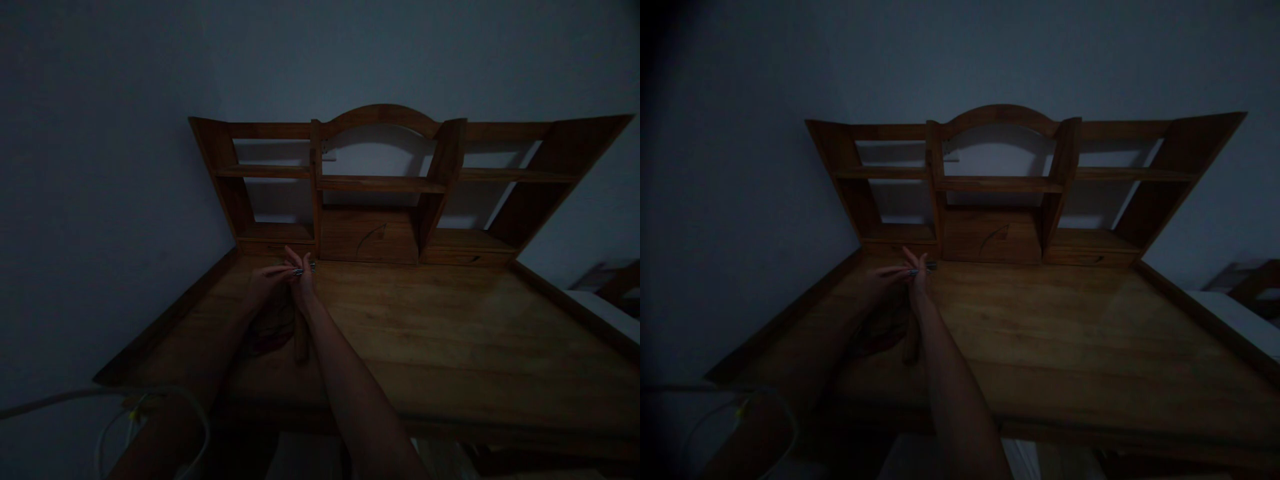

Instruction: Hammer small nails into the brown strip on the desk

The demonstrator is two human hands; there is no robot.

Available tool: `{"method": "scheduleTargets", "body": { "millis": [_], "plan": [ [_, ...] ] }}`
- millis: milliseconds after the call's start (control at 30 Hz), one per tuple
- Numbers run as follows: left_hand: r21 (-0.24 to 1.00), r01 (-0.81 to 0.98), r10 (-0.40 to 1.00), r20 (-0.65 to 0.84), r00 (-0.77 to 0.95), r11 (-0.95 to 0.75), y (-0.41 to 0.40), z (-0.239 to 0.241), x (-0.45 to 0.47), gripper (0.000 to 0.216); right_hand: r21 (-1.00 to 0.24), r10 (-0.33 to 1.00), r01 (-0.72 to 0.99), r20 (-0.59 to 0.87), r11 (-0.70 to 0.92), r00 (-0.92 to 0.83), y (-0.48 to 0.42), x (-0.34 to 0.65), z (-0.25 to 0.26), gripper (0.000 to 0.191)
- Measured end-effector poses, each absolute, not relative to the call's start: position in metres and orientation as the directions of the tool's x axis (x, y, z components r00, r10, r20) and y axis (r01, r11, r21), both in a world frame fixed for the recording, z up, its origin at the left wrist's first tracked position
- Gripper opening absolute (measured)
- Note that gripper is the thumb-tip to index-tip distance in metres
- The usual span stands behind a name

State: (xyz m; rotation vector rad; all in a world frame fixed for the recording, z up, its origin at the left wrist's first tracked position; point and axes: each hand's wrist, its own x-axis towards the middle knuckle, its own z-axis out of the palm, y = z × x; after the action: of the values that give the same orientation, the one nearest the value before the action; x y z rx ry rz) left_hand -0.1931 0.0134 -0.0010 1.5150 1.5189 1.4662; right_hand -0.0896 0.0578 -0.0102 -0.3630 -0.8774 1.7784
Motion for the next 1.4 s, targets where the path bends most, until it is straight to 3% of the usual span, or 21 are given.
{"method": "scheduleTargets", "body": {
  "millis": [233,533,933,1167,1400],
  "plan": [
    [0.93,0.287,0.942,0.286,-0.177,-0.229,0.014,-0.002,-0.19,0.036,-0.697,0.907,-0.693,0.148,-0.187,-0.394,0.058,-0.09,-0.014,0.07],
    [0.945,0.254,0.935,0.266,-0.234,-0.205,0.009,0.004,-0.185,0.034,-0.739,0.918,-0.645,0.094,-0.195,-0.385,0.059,-0.093,-0.013,0.065],
    [0.965,0.23,0.908,0.205,-0.366,-0.126,-0.003,0.025,-0.187,0.041,-0.749,0.983,-0.662,0.113,-0.01,-0.143,0.06,-0.089,-0.012,0.04],
    [0.953,0.266,0.895,0.241,-0.375,-0.145,-0.002,0.024,-0.187,0.034,-0.737,0.98,-0.676,0.14,0.005,-0.145,0.062,-0.09,-0.017,0.032],
    [0.907,0.346,0.848,0.37,-0.38,-0.241,0.005,0.013,-0.195,0.029,-0.729,0.984,-0.685,0.135,0.021,-0.114,0.065,-0.091,-0.019,0.02]
  ]
}}
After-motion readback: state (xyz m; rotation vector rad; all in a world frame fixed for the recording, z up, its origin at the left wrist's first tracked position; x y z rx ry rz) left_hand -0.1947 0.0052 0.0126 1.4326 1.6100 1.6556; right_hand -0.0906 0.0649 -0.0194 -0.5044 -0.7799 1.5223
